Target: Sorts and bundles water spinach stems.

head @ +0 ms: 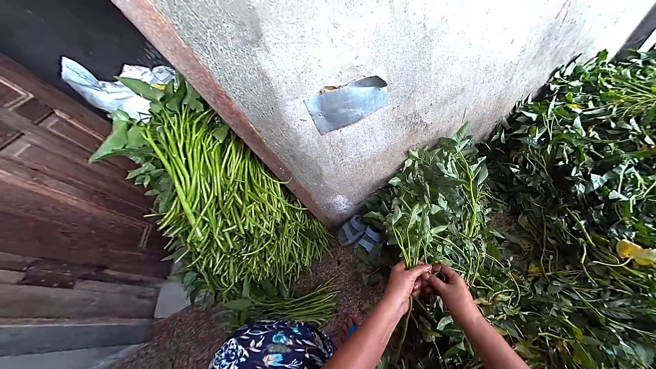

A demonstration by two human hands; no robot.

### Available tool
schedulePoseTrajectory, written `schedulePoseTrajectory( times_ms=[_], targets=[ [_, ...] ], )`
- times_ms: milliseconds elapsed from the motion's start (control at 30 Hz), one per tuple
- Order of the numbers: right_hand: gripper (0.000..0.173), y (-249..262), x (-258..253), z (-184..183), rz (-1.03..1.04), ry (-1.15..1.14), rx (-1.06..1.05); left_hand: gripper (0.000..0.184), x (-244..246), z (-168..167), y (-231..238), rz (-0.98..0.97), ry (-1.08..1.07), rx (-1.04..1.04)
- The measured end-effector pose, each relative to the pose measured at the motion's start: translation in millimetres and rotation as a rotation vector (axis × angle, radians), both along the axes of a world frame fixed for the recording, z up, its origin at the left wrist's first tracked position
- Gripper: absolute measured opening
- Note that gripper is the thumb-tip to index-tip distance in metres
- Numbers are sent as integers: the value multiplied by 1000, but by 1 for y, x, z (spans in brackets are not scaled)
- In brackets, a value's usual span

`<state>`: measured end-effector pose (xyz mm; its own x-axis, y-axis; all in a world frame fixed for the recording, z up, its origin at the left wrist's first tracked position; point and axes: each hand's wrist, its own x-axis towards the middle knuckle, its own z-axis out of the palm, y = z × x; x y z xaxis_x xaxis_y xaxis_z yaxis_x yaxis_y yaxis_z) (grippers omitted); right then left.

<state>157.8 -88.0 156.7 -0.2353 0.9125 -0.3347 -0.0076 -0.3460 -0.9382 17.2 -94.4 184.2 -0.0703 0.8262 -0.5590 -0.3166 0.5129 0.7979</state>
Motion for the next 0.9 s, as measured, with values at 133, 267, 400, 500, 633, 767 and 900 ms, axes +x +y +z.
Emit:
schedulePoseTrajectory(
  times_ms=[133, 267, 400, 500, 633, 767, 900],
  targets=[
    [11, -8, -8, 0, -135, 267, -78, 10, -3, -1, 0, 59, -47, 6],
    [15, -8, -16, 5, -246, 398, -204, 8, -5, 0, -2, 84, -28, 52],
    [18, -6, -20, 10, -280, 343, -286, 8, -3, 0, -3, 65, 103, 108],
    [21, -12, -18, 7, -139, 164, -272, 8, -5, 6, 0, 84, 172, 132],
    [17, -26, -6, -2, 70, 90, -83, 9, -18, 9, 4, 135, 175, 92],
    [18, -32, 8, 5, 272, -20, -29, 13, -29, 11, 5, 236, 117, 30],
    [33, -32, 35, -10, 832, -644, -106, 14, -50, 13, 11, 275, 119, 55]
  ],
)
